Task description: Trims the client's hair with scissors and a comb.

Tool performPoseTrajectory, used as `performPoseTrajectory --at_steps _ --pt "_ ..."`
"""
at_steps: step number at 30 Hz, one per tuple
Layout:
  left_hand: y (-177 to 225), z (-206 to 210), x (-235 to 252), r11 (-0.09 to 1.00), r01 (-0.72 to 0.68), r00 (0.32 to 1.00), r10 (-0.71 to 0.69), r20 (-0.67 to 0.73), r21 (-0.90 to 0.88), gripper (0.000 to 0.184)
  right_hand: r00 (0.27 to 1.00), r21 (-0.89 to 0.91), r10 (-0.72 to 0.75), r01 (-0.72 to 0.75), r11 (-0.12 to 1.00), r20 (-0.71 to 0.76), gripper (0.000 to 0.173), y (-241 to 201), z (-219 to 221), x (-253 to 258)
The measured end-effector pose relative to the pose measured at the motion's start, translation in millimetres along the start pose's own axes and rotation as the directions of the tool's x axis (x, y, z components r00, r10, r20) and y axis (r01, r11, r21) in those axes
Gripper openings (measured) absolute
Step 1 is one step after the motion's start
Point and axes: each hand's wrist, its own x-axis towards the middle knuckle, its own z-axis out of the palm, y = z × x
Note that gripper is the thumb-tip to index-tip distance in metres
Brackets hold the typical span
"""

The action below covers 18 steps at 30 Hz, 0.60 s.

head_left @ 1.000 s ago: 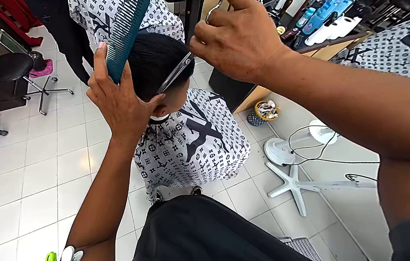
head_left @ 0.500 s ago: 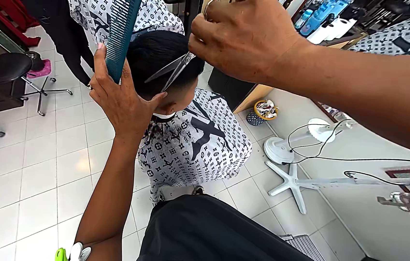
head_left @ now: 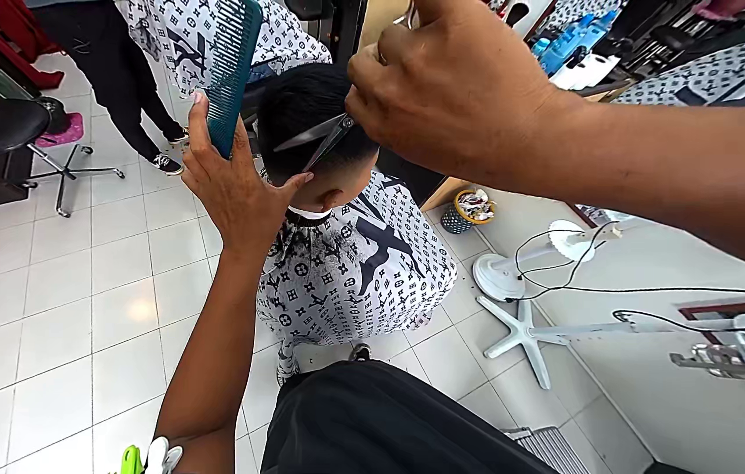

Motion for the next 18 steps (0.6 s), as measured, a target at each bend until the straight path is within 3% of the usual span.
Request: performPoseTrajectory --at_steps 13,18 --pt "-29 5 3 0.995 0.046 0.999 -0.043 0.03 -0.091 0.122 0.987 0.058 0.005 -0.015 0.998 0.162 0.01 -8 -41 34" --pt "-42 5 12 0.99 0.072 0.997 -0.067 0.045 -0.123 0.126 0.978 0.165 0.026 -0.062 0.984 0.208 0.013 -4 -53 49"
